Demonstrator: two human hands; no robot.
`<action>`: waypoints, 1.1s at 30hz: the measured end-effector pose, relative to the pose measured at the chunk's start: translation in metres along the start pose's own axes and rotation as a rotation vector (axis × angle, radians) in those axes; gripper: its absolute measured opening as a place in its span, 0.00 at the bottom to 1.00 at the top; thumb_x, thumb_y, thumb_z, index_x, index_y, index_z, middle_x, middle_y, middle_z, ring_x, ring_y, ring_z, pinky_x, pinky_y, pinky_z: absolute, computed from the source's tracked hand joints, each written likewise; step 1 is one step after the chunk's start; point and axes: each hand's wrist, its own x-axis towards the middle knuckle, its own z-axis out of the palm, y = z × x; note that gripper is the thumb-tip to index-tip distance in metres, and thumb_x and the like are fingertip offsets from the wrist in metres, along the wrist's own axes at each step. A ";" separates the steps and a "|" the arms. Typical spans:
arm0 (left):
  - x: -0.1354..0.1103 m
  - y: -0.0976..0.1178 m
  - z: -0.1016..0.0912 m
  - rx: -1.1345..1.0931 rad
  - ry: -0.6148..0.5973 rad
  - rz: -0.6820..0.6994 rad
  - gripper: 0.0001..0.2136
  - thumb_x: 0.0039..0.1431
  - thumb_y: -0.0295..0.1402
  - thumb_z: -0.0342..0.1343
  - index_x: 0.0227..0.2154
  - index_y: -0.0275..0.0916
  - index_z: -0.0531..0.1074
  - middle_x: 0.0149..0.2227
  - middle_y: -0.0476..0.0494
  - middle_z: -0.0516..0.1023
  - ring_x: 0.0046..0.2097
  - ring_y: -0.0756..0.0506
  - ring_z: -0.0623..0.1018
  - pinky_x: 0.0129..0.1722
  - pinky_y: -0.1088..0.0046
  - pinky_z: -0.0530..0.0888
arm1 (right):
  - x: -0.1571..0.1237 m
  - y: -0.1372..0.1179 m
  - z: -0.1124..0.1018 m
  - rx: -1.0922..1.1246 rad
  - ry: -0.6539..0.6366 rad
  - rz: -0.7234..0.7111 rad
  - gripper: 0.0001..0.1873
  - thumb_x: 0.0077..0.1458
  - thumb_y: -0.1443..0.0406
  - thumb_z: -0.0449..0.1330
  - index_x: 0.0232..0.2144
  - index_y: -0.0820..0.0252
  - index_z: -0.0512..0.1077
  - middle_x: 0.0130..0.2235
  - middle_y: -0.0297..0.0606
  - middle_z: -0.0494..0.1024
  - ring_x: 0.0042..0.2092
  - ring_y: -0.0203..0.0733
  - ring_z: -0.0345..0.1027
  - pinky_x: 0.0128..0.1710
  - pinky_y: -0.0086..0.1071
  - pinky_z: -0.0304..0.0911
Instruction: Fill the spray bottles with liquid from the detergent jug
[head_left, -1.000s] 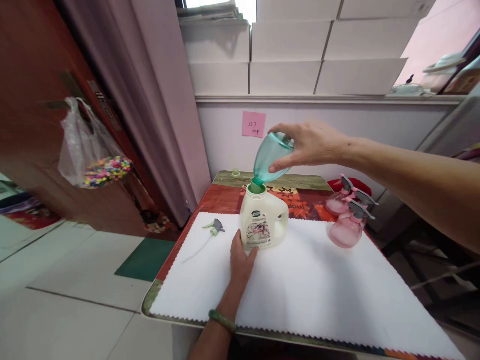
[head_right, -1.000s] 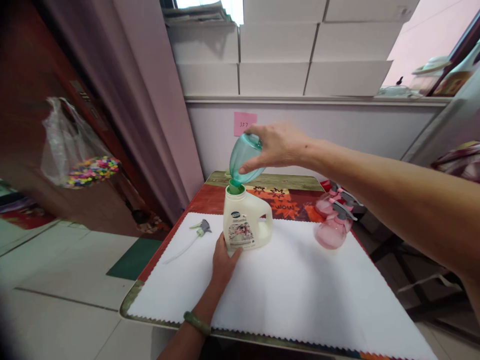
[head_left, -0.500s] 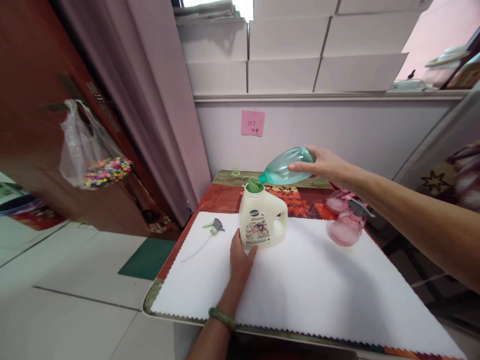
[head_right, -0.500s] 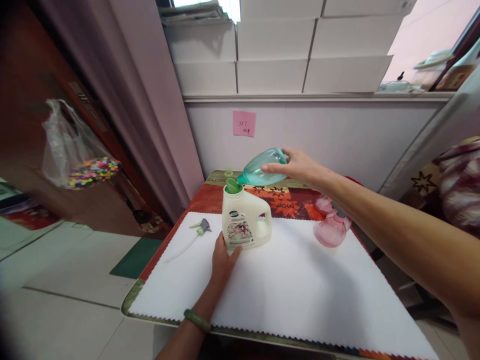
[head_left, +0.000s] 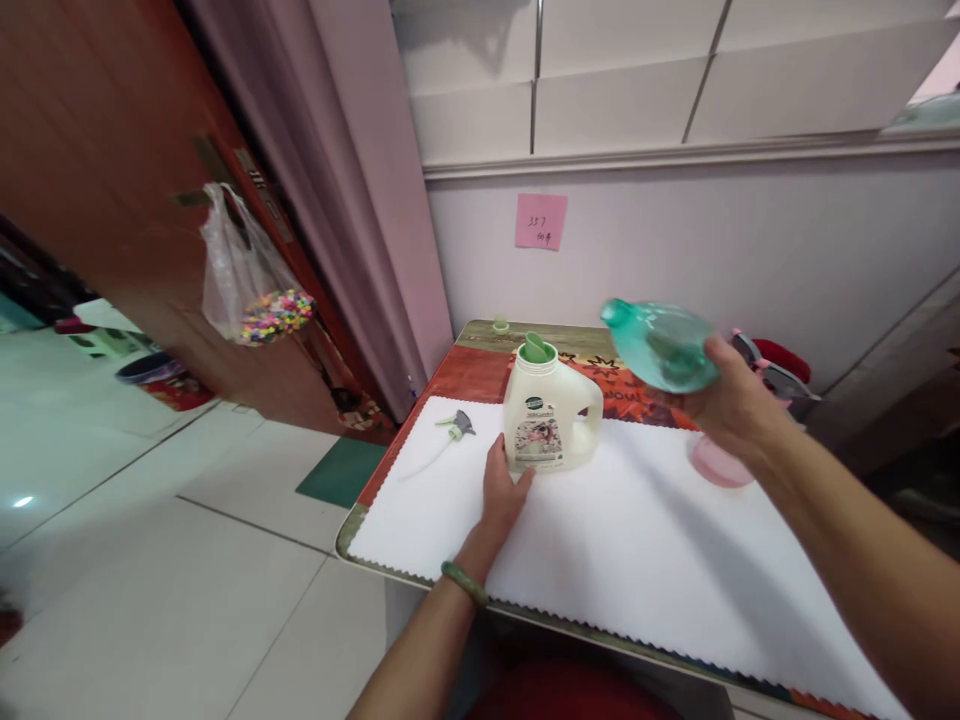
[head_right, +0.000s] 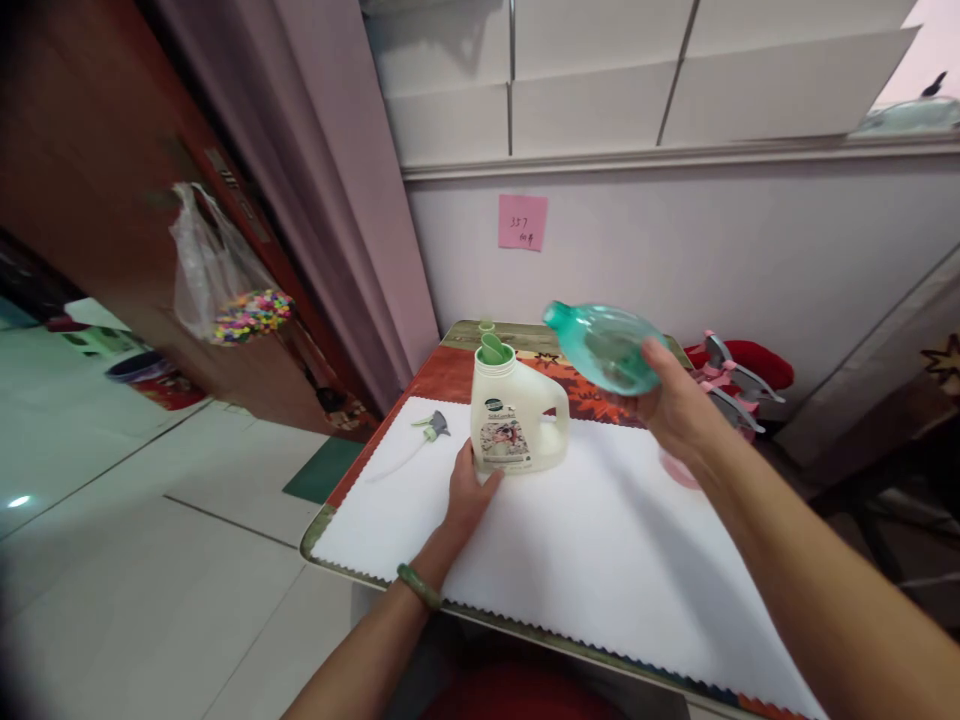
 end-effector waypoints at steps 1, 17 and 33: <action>0.001 -0.001 -0.005 0.030 -0.006 0.008 0.30 0.53 0.33 0.61 0.61 0.37 0.65 0.58 0.33 0.75 0.59 0.36 0.75 0.60 0.55 0.71 | -0.016 0.015 -0.007 0.087 0.038 0.043 0.25 0.53 0.42 0.65 0.48 0.42 0.76 0.59 0.34 0.77 0.59 0.54 0.72 0.42 0.42 0.78; 0.081 -0.003 -0.079 0.543 -0.018 -0.239 0.06 0.55 0.28 0.58 0.37 0.39 0.71 0.45 0.31 0.77 0.57 0.31 0.72 0.58 0.52 0.64 | -0.158 0.121 -0.070 0.342 0.224 0.358 0.36 0.52 0.36 0.60 0.57 0.42 0.74 0.59 0.45 0.78 0.58 0.62 0.74 0.47 0.52 0.77; 0.059 0.117 -0.153 -1.225 0.282 -0.429 0.10 0.71 0.33 0.46 0.42 0.36 0.71 0.39 0.39 0.78 0.33 0.49 0.76 0.40 0.68 0.76 | -0.162 0.115 0.004 0.089 -0.121 0.244 0.50 0.42 0.41 0.70 0.65 0.40 0.61 0.59 0.44 0.77 0.58 0.60 0.73 0.54 0.54 0.69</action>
